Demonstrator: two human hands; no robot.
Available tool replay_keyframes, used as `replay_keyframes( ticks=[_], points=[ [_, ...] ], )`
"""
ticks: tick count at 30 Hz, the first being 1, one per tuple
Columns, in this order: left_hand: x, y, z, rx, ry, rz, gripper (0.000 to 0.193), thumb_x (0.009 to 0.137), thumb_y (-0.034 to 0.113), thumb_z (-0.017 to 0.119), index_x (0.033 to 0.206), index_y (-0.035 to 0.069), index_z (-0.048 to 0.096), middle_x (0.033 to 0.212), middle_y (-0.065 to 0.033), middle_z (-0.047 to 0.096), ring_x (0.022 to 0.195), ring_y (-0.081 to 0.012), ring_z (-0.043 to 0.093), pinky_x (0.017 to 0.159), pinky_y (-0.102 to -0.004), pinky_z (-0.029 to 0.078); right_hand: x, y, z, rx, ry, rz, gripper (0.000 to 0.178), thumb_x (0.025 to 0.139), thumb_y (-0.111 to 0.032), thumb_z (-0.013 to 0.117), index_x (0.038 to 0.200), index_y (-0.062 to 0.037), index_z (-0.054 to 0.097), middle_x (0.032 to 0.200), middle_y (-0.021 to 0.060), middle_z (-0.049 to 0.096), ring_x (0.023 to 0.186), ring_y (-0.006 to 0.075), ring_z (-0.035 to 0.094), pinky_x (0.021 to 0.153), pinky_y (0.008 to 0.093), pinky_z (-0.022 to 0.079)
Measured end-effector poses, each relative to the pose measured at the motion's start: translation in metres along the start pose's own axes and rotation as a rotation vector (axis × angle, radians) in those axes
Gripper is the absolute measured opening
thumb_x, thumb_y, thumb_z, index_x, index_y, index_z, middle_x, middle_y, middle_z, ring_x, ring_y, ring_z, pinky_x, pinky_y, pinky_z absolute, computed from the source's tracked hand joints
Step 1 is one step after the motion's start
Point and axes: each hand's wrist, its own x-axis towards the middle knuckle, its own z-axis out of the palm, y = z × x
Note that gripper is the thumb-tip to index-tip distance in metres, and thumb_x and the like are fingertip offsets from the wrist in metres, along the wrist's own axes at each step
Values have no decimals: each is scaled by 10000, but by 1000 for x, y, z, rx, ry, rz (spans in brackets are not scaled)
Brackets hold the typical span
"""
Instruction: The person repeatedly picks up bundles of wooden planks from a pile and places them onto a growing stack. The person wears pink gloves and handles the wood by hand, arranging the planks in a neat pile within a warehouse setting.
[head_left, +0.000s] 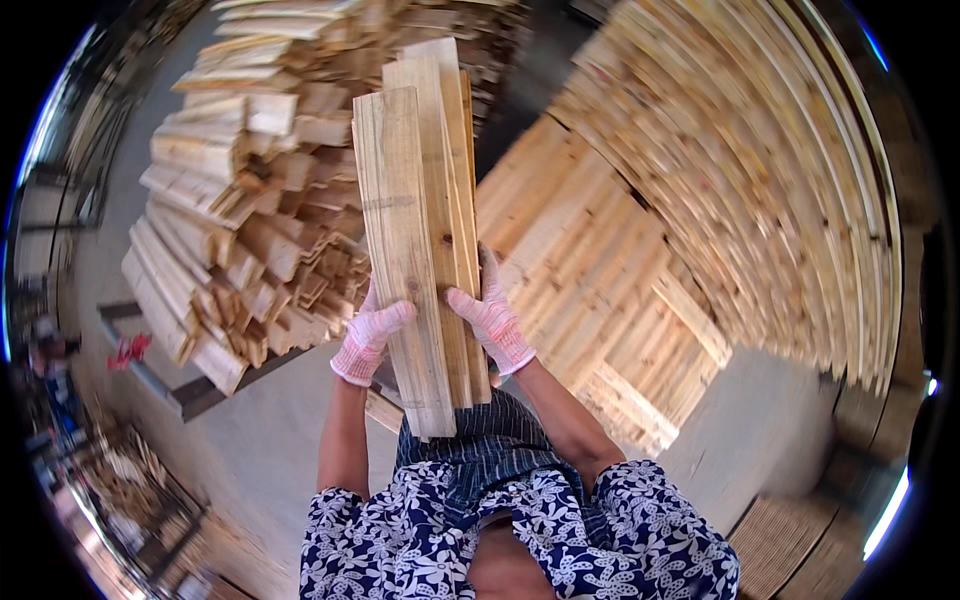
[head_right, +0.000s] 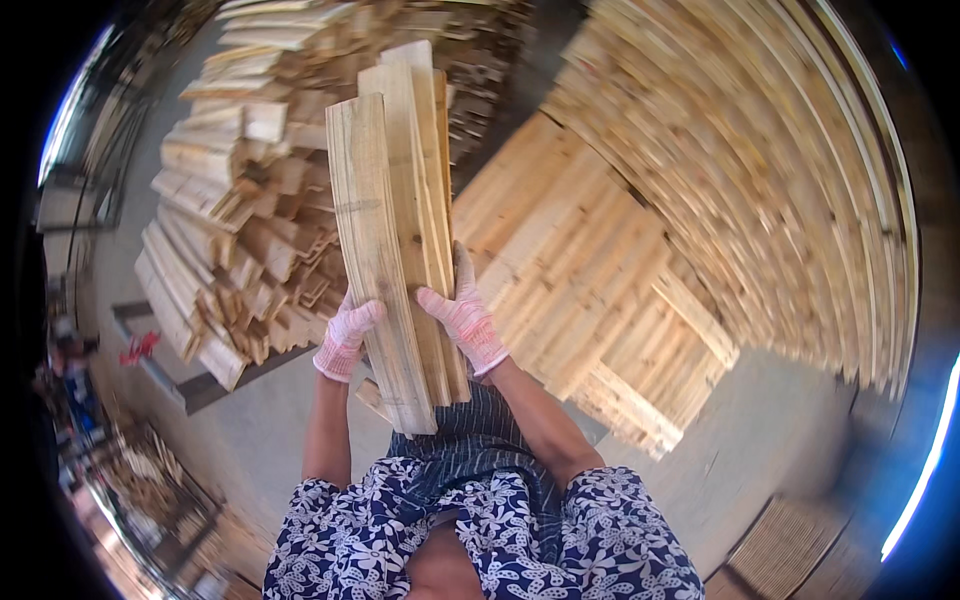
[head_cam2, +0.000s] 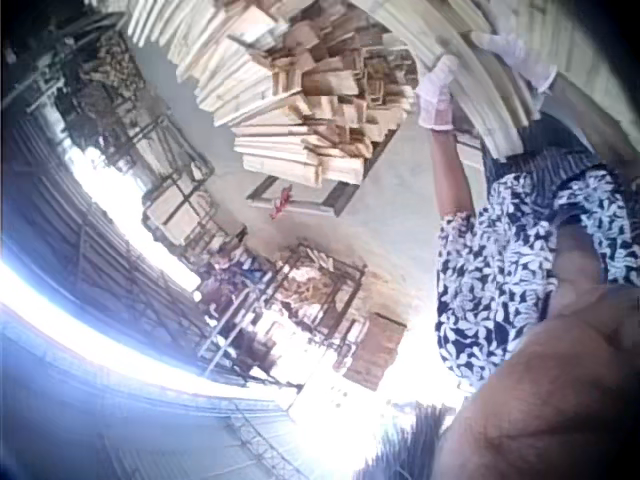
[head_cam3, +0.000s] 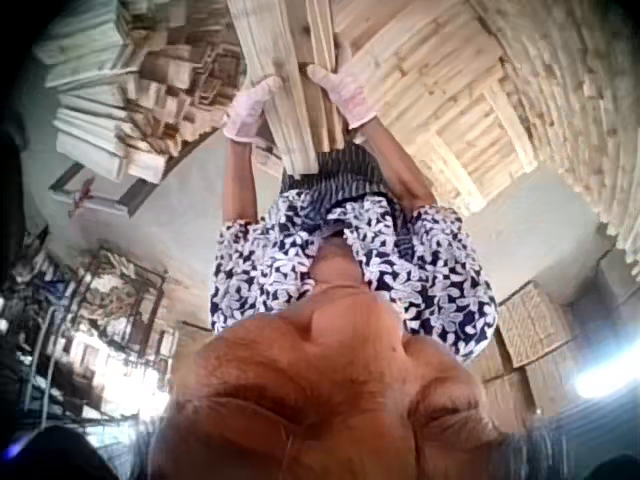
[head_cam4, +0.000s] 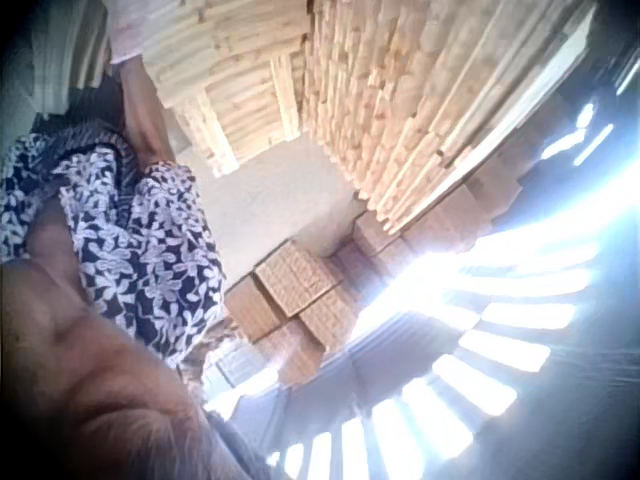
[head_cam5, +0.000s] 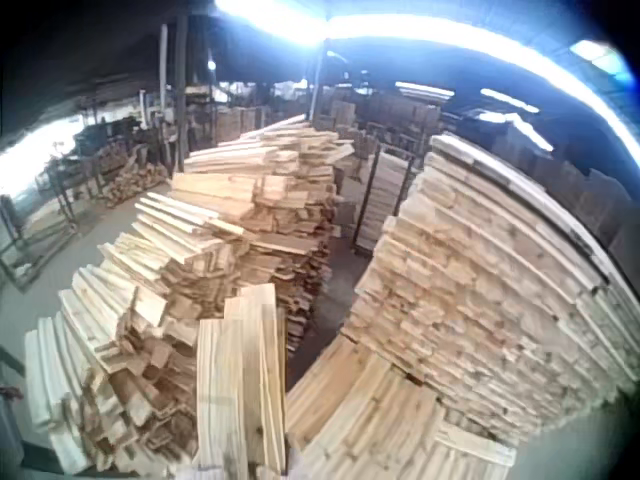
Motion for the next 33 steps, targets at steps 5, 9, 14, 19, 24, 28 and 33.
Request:
replay_keyframes(
  ticks=[5, 9, 14, 19, 24, 28, 33],
  points=[
    [58, -75, 108, 121, -215, -316, 704, 835, 249, 814, 1446, 77, 509, 1241, -51, 654, 1150, -172, 614, 1004, -344, 502, -104, 21, -126, 105, 499, 80, 879, 907, -228, 740, 1584, -29, 216, 1400, 156, 521, 1237, 216, 541, 1037, 339, 468],
    [96, -177, 174, 244, -371, -364, 629, 871, 205, 780, 1427, 72, 517, 1232, -61, 655, 1148, -162, 609, 1013, -340, 497, -206, 52, -208, 69, 856, 115, 871, 902, -207, 734, 1585, -27, 225, 1409, 135, 518, 1240, 204, 535, 1033, 332, 471],
    [130, -255, 249, 576, -295, -335, 762, 825, 230, 804, 1473, 36, 453, 1210, -118, 687, 1105, -218, 655, 954, -379, 545, -273, 65, -304, 47, 1053, 207, 898, 901, -256, 730, 1596, -23, 211, 1482, 165, 469, 1308, 238, 497, 1076, 369, 437],
    [146, -233, 269, 1410, -69, -108, 757, 853, 283, 727, 1493, 20, 419, 1209, -220, 688, 1054, -366, 688, 965, -439, 541, -313, 108, -407, -88, 1079, 407, 906, 902, -384, 701, 1608, -85, 218, 1528, 242, 423, 1370, 368, 461, 1110, 453, 407],
    [157, -192, 234, 1657, 163, 14, 803, 853, 369, 711, 1515, 64, 374, 1285, -269, 607, 1153, -406, 628, 977, -482, 527, -284, 74, -422, -754, 1066, 955, 947, 848, -437, 710, 1614, -201, 206, 1497, 283, 409, 1368, 474, 437, 1083, 552, 419],
    [164, -185, 242, 1780, 249, -45, 954, 828, 391, 748, 1590, 166, 220, 1453, -293, 417, 1324, -495, 468, 1019, -547, 479, -247, 71, -425, -917, 1097, 1083, 1081, 795, -499, 747, 1629, -223, 116, 1463, 297, 390, 1333, 486, 451, 1064, 609, 413],
    [155, -216, 221, 2017, 118, -30, 1023, 828, 390, 767, 1622, 298, 128, 1490, -308, 390, 1303, -502, 473, 1051, -578, 428, -245, 77, -429, -812, 1163, 952, 1124, 758, -411, 791, 1637, -245, 110, 1417, 339, 384, 1298, 515, 470, 1071, 557, 421]
  ],
)
